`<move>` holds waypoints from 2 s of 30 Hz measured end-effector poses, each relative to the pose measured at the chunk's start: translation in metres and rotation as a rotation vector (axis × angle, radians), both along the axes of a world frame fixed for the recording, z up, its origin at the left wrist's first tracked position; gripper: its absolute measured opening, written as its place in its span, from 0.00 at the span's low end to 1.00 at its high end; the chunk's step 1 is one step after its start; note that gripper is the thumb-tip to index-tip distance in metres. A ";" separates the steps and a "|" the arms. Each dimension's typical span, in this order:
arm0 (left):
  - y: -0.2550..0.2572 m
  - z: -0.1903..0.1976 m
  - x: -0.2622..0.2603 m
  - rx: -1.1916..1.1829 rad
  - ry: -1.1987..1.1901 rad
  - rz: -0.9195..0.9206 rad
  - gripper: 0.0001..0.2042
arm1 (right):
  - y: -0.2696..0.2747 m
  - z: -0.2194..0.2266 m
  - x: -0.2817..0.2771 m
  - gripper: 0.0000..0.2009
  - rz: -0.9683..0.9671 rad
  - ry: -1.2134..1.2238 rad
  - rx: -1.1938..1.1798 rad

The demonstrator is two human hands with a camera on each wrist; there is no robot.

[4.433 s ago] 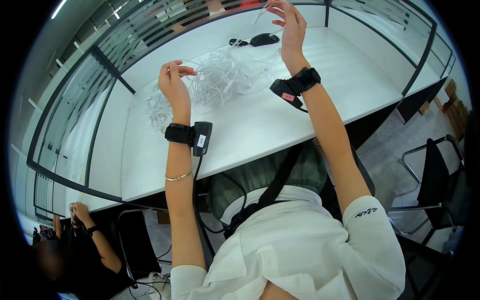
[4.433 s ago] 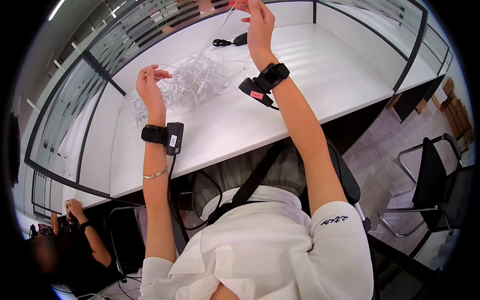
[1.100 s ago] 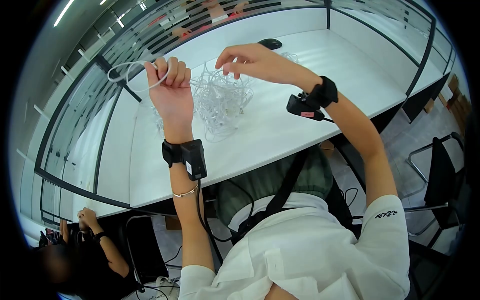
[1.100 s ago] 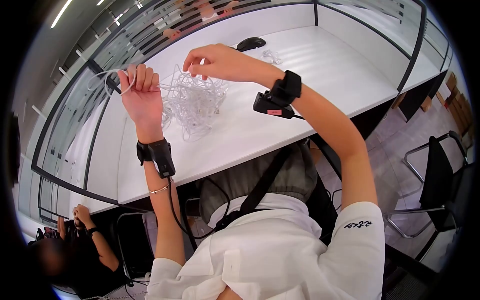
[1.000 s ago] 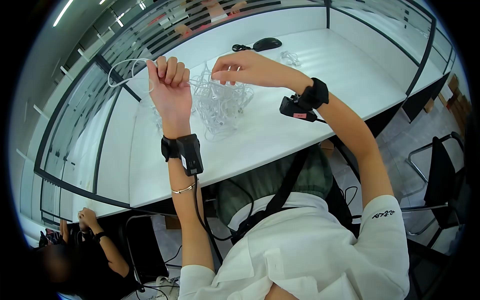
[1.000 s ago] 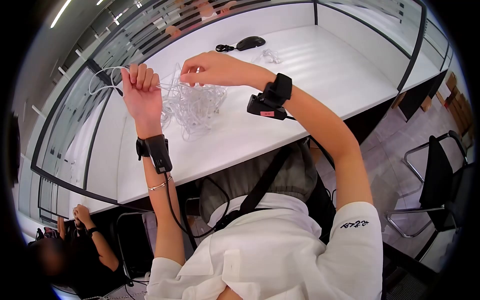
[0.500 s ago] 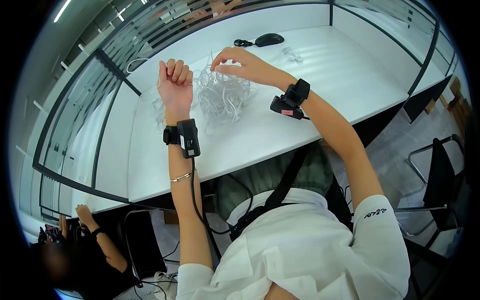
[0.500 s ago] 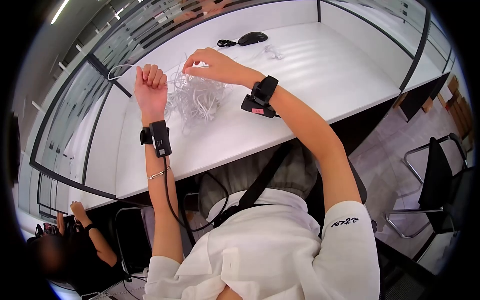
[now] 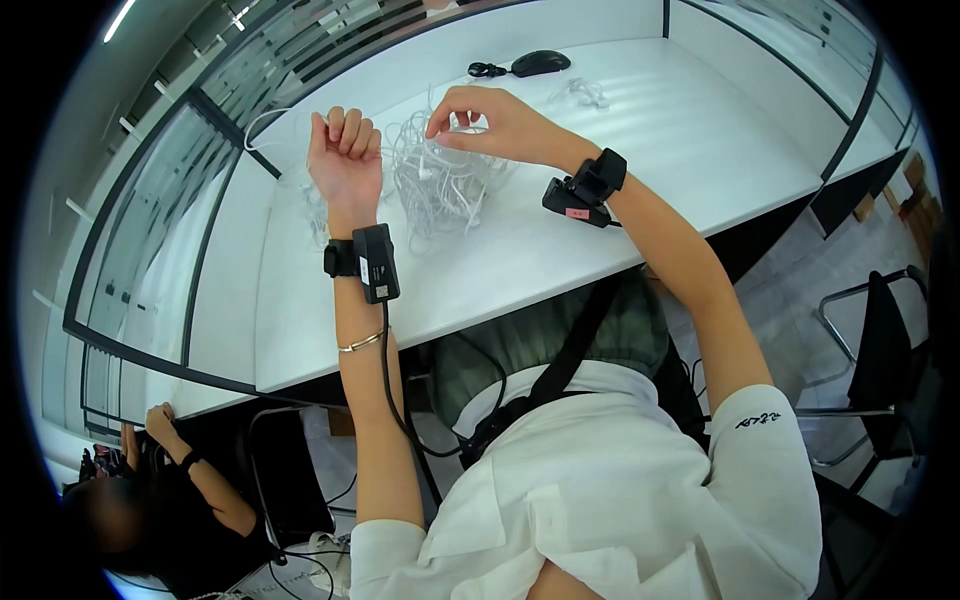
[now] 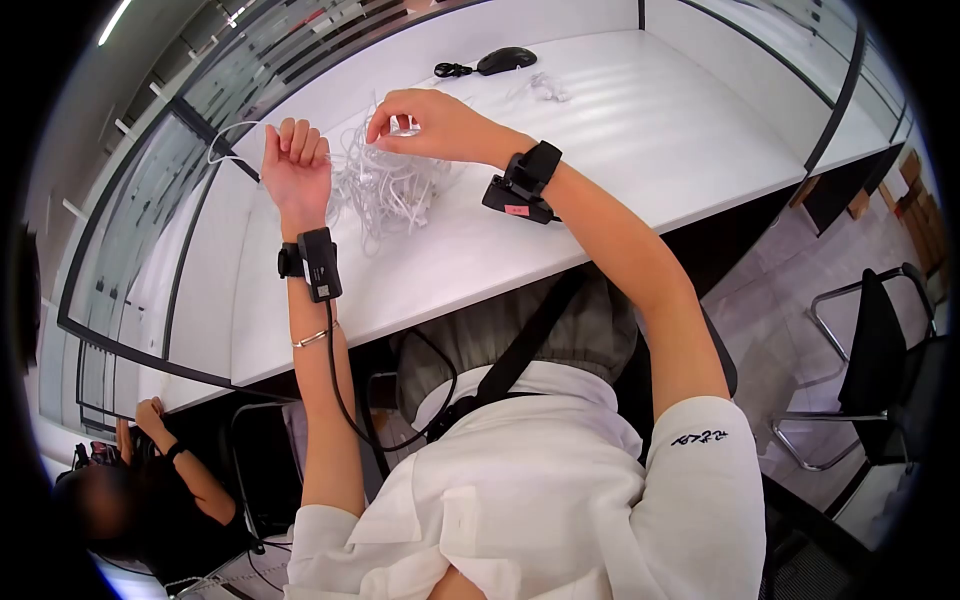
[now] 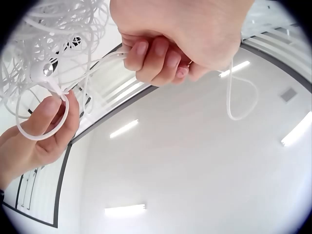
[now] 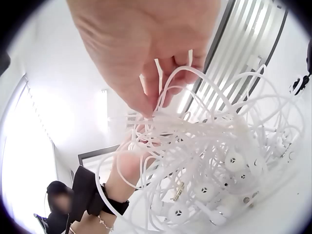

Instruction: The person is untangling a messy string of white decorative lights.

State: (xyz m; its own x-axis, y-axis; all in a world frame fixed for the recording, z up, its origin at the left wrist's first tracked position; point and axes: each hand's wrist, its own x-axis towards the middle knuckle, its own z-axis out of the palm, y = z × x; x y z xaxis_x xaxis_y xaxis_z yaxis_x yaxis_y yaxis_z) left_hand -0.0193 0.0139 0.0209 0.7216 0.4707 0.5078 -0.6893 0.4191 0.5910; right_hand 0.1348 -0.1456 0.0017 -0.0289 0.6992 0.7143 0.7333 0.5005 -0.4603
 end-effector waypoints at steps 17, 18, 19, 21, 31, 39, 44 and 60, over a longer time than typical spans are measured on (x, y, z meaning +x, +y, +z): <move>0.001 -0.002 0.001 0.000 0.025 0.068 0.18 | -0.007 0.006 0.012 0.10 -0.159 -0.159 0.180; 0.000 -0.002 0.001 -0.002 0.028 0.065 0.18 | -0.006 0.004 0.009 0.08 -0.128 -0.148 0.176; 0.000 -0.003 0.002 -0.009 0.031 0.045 0.18 | -0.005 0.004 0.006 0.07 -0.111 -0.176 0.160; -0.002 -0.003 0.002 -0.003 0.011 0.008 0.17 | -0.003 0.003 -0.003 0.07 -0.101 -0.213 0.144; -0.003 -0.003 0.001 0.005 0.027 0.073 0.18 | 0.004 -0.006 -0.022 0.06 -0.208 -0.412 0.233; -0.002 -0.003 0.000 0.010 0.029 0.053 0.17 | 0.000 -0.006 -0.025 0.07 -0.193 -0.381 0.205; -0.005 -0.002 0.001 0.013 0.037 0.054 0.18 | -0.002 -0.004 -0.026 0.06 -0.166 -0.394 0.193; -0.003 -0.005 0.003 0.039 0.041 0.046 0.18 | -0.009 0.002 -0.034 0.08 -0.330 -0.082 0.211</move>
